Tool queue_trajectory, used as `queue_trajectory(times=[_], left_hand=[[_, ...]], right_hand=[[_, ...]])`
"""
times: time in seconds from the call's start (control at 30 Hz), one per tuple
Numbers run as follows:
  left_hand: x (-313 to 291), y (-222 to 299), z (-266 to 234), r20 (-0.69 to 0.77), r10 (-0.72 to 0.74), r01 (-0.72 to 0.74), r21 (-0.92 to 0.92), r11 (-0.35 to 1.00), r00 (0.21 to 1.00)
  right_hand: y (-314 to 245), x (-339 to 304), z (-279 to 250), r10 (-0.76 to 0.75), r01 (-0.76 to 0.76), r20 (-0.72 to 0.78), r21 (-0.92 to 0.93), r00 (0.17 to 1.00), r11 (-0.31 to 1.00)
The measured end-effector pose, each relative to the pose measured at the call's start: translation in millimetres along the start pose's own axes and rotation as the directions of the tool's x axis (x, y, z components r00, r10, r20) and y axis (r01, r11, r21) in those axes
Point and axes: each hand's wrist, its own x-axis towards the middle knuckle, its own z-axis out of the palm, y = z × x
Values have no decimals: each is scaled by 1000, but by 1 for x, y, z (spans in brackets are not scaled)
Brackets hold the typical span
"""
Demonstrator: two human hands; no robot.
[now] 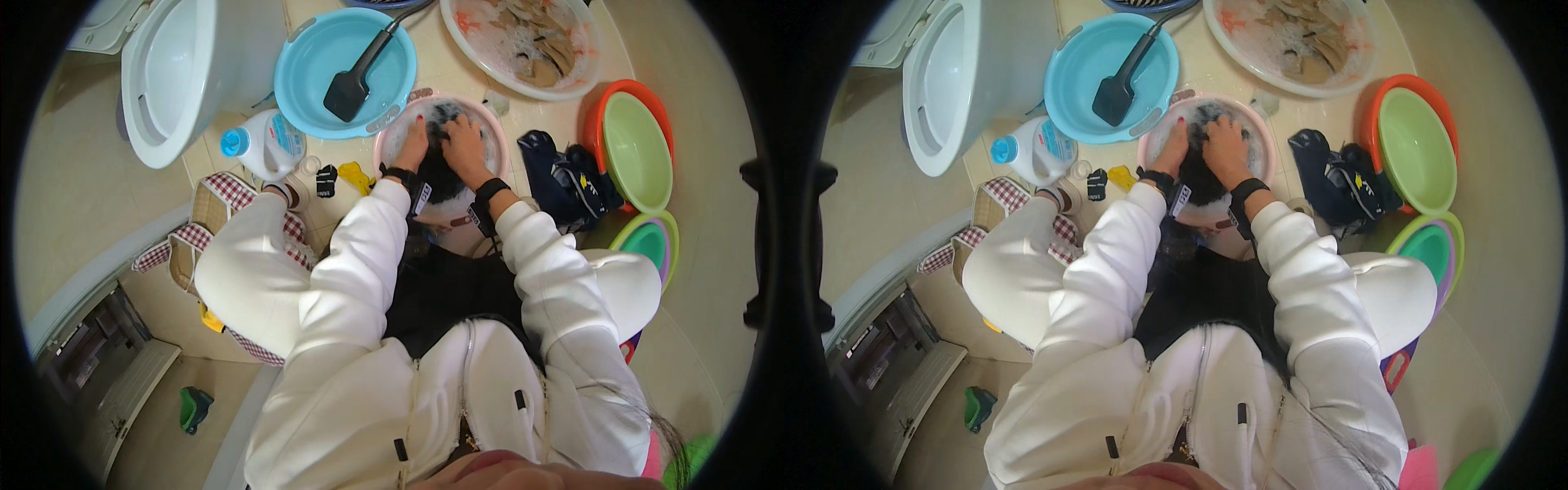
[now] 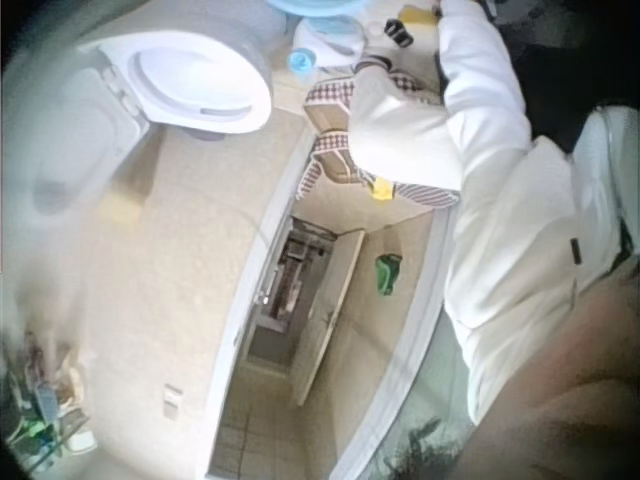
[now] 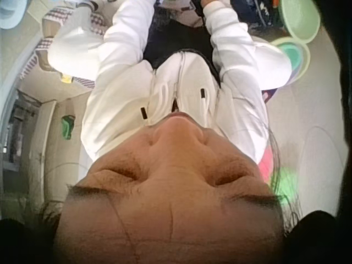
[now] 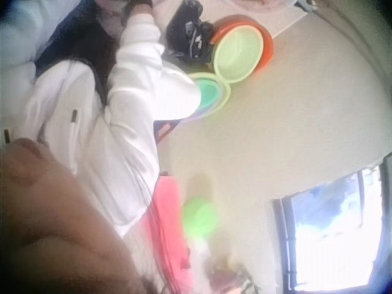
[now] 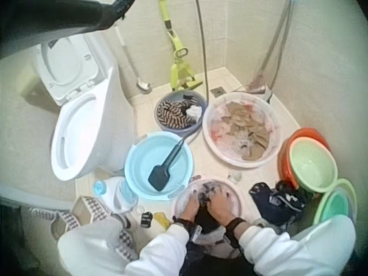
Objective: The person sits on the bathroom floor and hand-washes several garments in a pink basin. They pour water from a blue basin, scrub and rinse a striped shirt, then a pair of jeans, and finally a dark garment, wringing each item and placing it into a white basin.
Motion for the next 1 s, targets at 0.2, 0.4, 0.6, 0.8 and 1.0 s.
queue_trajectory(times=[0.2,0.4,0.6,0.8,1.0], left_hand=[[-8,-9,-20,132,320,-323,665,673,938],[-43,-77,-13,246,614,-563,725,397,750],[-74,-81,26,-9,-1,7,762,647,1000],[-51,-64,29,271,48,-237,727,644,961],[-26,-62,26,344,39,-244,578,778,938]], right_hand=[[-31,-57,-28,-200,183,101,163,975,970],[-7,-78,12,64,36,-334,284,940,958],[10,-83,44,86,-73,-172,79,981,994],[19,-47,59,111,-115,-44,-103,993,988],[50,-23,76,80,-99,485,12,871,995]])
